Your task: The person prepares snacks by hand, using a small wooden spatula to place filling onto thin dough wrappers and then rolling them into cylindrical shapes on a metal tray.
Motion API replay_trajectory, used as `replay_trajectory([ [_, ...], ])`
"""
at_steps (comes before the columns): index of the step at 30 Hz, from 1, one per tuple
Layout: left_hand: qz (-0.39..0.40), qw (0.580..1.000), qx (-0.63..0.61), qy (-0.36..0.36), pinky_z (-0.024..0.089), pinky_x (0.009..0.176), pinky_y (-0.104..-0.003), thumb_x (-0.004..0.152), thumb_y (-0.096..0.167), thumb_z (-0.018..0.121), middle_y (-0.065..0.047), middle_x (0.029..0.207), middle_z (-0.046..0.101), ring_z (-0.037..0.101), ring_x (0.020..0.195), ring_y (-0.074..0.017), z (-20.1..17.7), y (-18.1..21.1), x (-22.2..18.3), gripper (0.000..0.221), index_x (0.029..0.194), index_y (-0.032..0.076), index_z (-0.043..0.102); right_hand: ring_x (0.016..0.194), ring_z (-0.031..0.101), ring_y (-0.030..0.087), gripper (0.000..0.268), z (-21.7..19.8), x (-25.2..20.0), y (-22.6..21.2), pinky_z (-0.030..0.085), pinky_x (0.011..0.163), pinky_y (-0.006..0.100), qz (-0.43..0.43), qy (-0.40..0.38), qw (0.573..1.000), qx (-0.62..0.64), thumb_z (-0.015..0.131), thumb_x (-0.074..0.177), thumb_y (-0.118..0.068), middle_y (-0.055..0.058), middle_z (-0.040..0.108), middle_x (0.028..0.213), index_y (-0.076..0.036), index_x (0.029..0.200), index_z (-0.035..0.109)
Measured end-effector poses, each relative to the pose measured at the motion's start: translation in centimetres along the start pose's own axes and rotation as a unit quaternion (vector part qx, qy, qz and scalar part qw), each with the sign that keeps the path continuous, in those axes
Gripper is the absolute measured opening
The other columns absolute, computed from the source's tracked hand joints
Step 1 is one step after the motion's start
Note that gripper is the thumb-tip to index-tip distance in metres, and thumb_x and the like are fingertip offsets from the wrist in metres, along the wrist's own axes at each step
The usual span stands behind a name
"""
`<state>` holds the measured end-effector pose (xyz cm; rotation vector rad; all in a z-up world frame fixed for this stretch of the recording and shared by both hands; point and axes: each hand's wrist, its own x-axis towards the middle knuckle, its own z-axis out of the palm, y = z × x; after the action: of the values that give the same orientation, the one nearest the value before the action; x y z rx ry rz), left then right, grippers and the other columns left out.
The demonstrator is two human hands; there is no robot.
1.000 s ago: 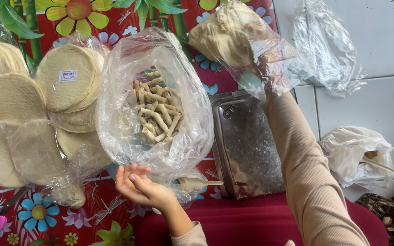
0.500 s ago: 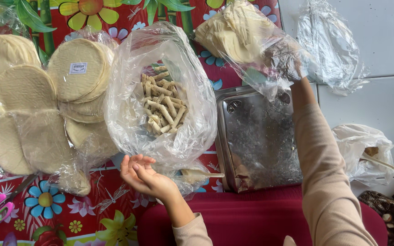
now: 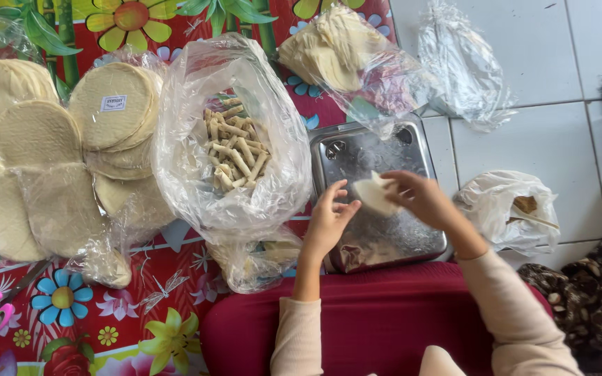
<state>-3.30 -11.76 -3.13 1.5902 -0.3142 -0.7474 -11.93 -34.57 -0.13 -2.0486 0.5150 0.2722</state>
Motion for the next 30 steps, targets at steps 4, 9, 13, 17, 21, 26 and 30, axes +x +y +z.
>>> replay_trajectory([
  [4, 0.021, 0.982, 0.182, 0.057, 0.057, 0.08, -0.041, 0.09, 0.025, 0.076, -0.012, 0.113, 0.065, 0.07, 0.095, -0.0284, 1.9, -1.5, 0.6, 0.051, 0.135, 0.008, 0.059, 0.106, 0.064, 0.032, 0.098, 2.4, -3.2, -2.7, 0.053, 0.086, 0.044, -0.155, 0.036, 0.983, -0.095, 0.086, 0.073, -0.011, 0.024, 0.067, 0.129, -0.013, 0.156, 0.035],
  [9, 0.143, 0.918, 0.36, 0.089, 0.053, 0.084, -0.043, 0.083, 0.023, 0.081, -0.01, 0.105, 0.062, 0.064, 0.099, -0.0307, 3.1, -2.7, 1.3, 0.029, 0.107, 0.011, 0.069, 0.105, 0.069, 0.021, 0.086, 4.0, -4.6, -0.5, 0.056, 0.091, 0.035, -0.055, 0.149, 0.987, 0.021, 0.078, 0.079, 0.0, 0.018, 0.07, 0.12, -0.015, 0.156, 0.041],
  [13, 0.199, 0.916, 0.331, 0.107, 0.051, 0.087, -0.043, 0.085, 0.019, 0.08, -0.008, 0.107, 0.062, 0.062, 0.102, -0.03, 2.6, -2.1, 1.7, 0.021, 0.1, 0.009, 0.068, 0.101, 0.069, 0.019, 0.074, 3.4, -3.6, 1.4, 0.058, 0.09, 0.032, 0.004, 0.175, 0.98, 0.092, 0.073, 0.087, 0.002, 0.014, 0.072, 0.117, -0.011, 0.154, 0.045],
  [17, 0.164, 0.89, 0.418, 0.078, 0.048, 0.08, -0.047, 0.073, 0.023, 0.079, -0.011, 0.107, 0.062, 0.06, 0.098, -0.0302, 3.4, -1.9, 1.7, 0.037, 0.105, 0.007, 0.068, 0.111, 0.07, 0.018, 0.065, 2.1, -2.3, 1.8, 0.059, 0.093, 0.03, -0.028, 0.082, 0.936, 0.342, 0.066, 0.09, 0.004, 0.014, 0.07, 0.121, -0.003, 0.152, 0.047],
  [21, 0.114, 0.899, 0.409, 0.104, 0.055, 0.081, -0.038, 0.1, 0.021, 0.069, -0.008, 0.102, 0.066, 0.065, 0.093, -0.0234, 3.2, -3.9, 2.8, 0.014, 0.103, 0.008, 0.062, 0.109, 0.068, 0.018, 0.058, 2.0, -2.5, 1.2, 0.059, 0.094, 0.031, -0.009, 0.08, 0.922, 0.378, 0.067, 0.092, 0.003, 0.014, 0.066, 0.127, -0.001, 0.147, 0.05],
  [26, 0.106, 0.97, 0.098, 0.194, 0.058, 0.07, -0.033, 0.102, 0.011, 0.064, -0.01, 0.09, 0.069, 0.072, 0.078, -0.0194, 0.1, -3.1, 2.6, 0.016, 0.112, 0.002, 0.056, 0.093, 0.071, 0.022, 0.058, 3.7, -1.6, -0.4, 0.059, 0.086, 0.034, 0.069, 0.172, 0.981, -0.051, 0.072, 0.085, -0.006, 0.011, 0.066, 0.126, -0.014, 0.14, 0.056],
  [30, 0.06, 0.985, -0.033, 0.156, 0.059, 0.072, -0.031, 0.099, 0.004, 0.065, -0.013, 0.098, 0.072, 0.072, 0.082, -0.0171, 0.3, -1.7, 2.4, 0.031, 0.126, 0.001, 0.051, 0.105, 0.067, 0.032, 0.06, 4.0, -2.2, -1.2, 0.056, 0.085, 0.043, -0.102, 0.275, 0.874, -0.387, 0.08, 0.074, -0.025, 0.012, 0.066, 0.124, -0.017, 0.13, 0.062],
])
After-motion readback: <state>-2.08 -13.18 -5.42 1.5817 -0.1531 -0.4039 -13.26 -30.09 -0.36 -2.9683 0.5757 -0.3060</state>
